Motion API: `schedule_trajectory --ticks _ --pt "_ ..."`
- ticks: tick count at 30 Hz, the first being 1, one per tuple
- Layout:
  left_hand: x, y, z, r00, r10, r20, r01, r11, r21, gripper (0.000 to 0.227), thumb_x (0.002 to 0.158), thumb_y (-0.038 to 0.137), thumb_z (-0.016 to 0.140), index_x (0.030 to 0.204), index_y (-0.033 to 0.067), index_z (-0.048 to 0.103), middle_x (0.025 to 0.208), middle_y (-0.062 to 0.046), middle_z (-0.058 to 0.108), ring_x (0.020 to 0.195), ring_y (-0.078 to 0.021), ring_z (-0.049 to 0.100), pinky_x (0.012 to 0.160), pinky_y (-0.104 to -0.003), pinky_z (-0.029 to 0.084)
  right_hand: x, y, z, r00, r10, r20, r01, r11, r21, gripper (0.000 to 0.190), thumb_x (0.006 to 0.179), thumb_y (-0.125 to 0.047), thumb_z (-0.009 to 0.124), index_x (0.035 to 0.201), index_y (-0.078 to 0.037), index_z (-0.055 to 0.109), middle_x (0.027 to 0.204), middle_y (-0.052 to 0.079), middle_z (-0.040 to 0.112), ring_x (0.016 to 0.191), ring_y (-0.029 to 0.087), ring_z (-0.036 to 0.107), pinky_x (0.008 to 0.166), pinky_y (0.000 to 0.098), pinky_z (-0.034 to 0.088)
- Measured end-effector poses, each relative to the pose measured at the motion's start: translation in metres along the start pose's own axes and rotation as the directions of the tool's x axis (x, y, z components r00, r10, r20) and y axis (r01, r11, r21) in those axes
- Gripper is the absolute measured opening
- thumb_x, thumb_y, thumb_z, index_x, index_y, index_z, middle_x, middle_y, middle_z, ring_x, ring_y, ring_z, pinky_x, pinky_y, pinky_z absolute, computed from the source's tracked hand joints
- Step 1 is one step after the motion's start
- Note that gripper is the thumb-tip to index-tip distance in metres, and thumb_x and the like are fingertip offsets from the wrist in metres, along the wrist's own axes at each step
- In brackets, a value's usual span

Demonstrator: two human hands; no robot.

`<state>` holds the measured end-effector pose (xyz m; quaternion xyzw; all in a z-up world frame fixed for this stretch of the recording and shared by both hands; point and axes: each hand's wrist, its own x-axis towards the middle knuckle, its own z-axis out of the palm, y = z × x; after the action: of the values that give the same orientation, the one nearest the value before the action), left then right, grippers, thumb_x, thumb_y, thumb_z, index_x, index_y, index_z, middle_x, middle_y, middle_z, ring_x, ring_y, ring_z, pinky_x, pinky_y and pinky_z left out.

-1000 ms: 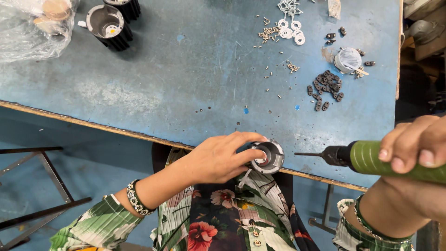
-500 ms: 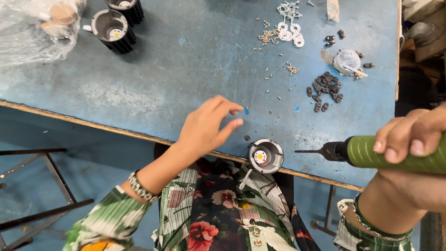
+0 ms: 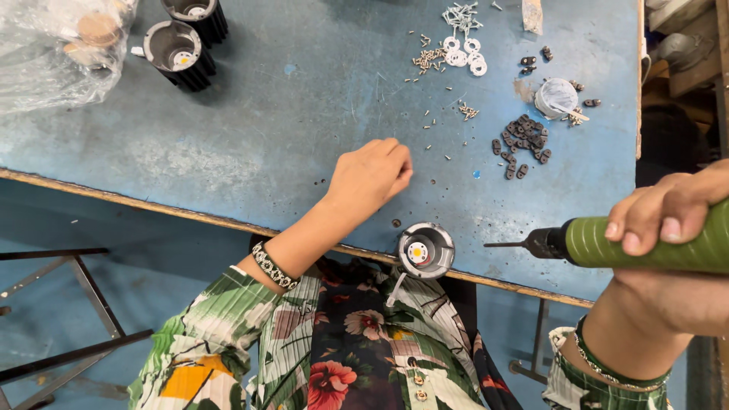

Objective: The person places a small white circular component into a black cylindrical housing, applies a substance with a stick, and secures it with a screw using a green power drill. They then attach a white plastic piece to the side of the housing and secure it with another screw.

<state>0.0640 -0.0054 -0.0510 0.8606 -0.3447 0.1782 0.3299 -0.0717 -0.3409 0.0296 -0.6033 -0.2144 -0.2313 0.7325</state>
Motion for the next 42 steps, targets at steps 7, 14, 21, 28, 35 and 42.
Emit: schedule_trajectory --ticks 7,14,21,28,35,42 --pt "-0.009 0.038 -0.021 0.993 0.088 -0.076 -0.114 0.878 -0.464 0.014 0.093 0.009 0.076 0.105 0.0093 0.069 0.101 -0.005 0.070 0.090 -0.0237 0.071 0.078 -0.033 0.057 0.008 -0.004 0.002 0.993 -0.106 -0.046 0.110 0.990 0.087 0.027 0.102 -0.025 0.063 0.086 -0.008 0.050 0.075 0.000 0.048 0.061 0.012 0.054 0.062 0.0320 0.050" --pt "-0.016 0.050 -0.026 0.997 -0.032 0.071 0.073 0.699 -0.711 0.027 0.096 0.007 0.072 0.122 0.0095 0.066 0.110 -0.004 0.075 0.101 -0.0159 0.077 0.081 -0.028 0.063 0.020 -0.002 0.001 0.968 -0.245 -0.058 0.245 0.969 -0.003 0.024 0.097 -0.025 0.067 0.082 -0.013 0.052 0.067 0.000 0.050 0.058 0.011 0.051 0.060 0.0252 0.047" --pt "-0.022 0.057 -0.030 0.992 -0.007 0.125 0.097 0.674 -0.732 0.038 0.100 0.004 0.067 0.135 0.0108 0.056 0.107 -0.005 0.077 0.099 -0.0168 0.077 0.082 -0.029 0.061 0.016 -0.001 -0.005 0.968 -0.251 -0.019 0.251 0.966 0.056 0.029 0.100 -0.026 0.067 0.080 -0.011 0.053 0.069 0.001 0.049 0.060 0.011 0.051 0.064 0.0241 0.049" --pt "-0.022 0.066 -0.036 0.989 -0.017 0.148 0.120 0.685 -0.718 0.039 0.101 0.005 0.065 0.138 0.0113 0.053 0.109 -0.004 0.076 0.097 -0.0188 0.075 0.086 -0.032 0.060 0.019 -0.002 -0.009 0.968 -0.249 0.036 0.248 0.968 0.042 0.014 0.090 -0.016 0.070 0.086 -0.015 0.057 0.070 -0.002 0.052 0.062 0.008 0.054 0.065 0.0233 0.050" --pt "-0.025 0.062 -0.053 0.991 0.045 0.123 0.047 0.755 -0.654 0.052 0.102 0.024 0.069 0.146 0.0098 0.045 0.137 -0.007 0.070 0.128 -0.0253 0.065 0.106 -0.039 0.053 0.016 -0.003 0.006 0.966 -0.257 0.008 0.257 0.966 0.031 0.010 0.093 -0.016 0.066 0.086 -0.015 0.058 0.073 -0.002 0.052 0.061 0.008 0.053 0.063 0.0251 0.050" --pt "-0.072 0.067 -0.064 0.995 -0.044 0.094 0.079 0.908 -0.411 0.083 0.074 0.050 0.086 0.136 0.0090 0.049 0.135 -0.014 0.059 0.124 -0.0351 0.060 0.102 -0.044 0.048 -0.001 -0.010 0.040 0.985 -0.169 -0.034 0.172 0.972 0.160 0.017 0.094 -0.026 0.067 0.092 -0.012 0.058 0.078 -0.002 0.051 0.061 0.009 0.055 0.061 0.0305 0.052"
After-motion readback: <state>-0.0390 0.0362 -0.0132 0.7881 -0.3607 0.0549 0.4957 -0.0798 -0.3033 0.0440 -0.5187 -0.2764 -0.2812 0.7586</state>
